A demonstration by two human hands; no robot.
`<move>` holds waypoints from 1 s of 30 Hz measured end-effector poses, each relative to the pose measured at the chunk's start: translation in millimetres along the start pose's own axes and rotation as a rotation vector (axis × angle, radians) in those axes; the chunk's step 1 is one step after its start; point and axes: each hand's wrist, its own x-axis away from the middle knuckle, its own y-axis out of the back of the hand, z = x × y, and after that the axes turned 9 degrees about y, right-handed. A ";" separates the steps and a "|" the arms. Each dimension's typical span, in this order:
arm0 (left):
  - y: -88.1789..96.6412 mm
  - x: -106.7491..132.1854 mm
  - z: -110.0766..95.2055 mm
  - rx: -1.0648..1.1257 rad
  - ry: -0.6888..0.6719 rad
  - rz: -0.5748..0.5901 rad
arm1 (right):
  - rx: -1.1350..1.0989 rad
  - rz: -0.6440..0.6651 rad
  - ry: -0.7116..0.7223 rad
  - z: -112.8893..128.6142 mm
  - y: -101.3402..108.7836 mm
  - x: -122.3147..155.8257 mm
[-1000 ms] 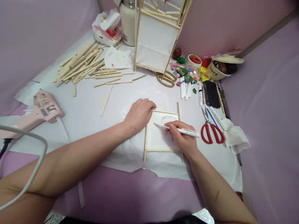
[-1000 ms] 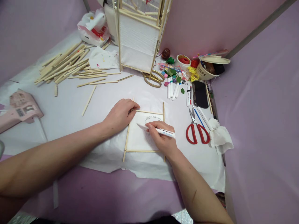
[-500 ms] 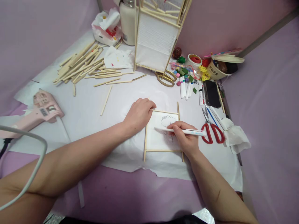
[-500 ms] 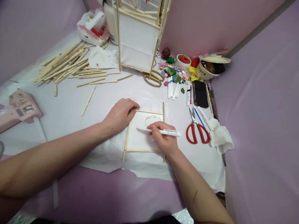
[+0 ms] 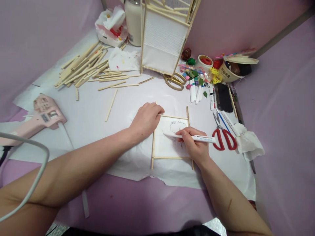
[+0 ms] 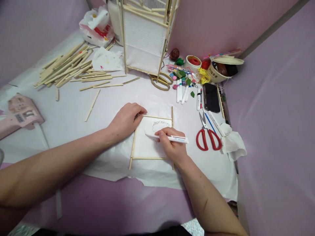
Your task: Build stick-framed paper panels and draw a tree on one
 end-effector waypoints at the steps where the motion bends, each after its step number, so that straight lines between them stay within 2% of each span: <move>1: 0.0 0.0 0.1 0.002 -0.001 0.000 | -0.018 -0.005 -0.005 0.2 0.4 0.1; 9: -0.1 -0.3 0.1 0.001 0.008 0.008 | -0.155 0.016 -0.057 0.2 0.6 0.1; 12: -0.4 -0.4 0.0 0.001 0.006 0.007 | -0.094 -0.004 -0.042 -0.9 -0.4 0.4; 22: -0.1 -0.3 -0.2 0.000 0.002 0.001 | 0.042 0.086 0.065 1.2 -2.2 -2.9; 30: -0.3 -0.2 -0.2 -0.002 -0.001 0.000 | -0.010 -0.001 -0.015 0.4 -1.2 0.2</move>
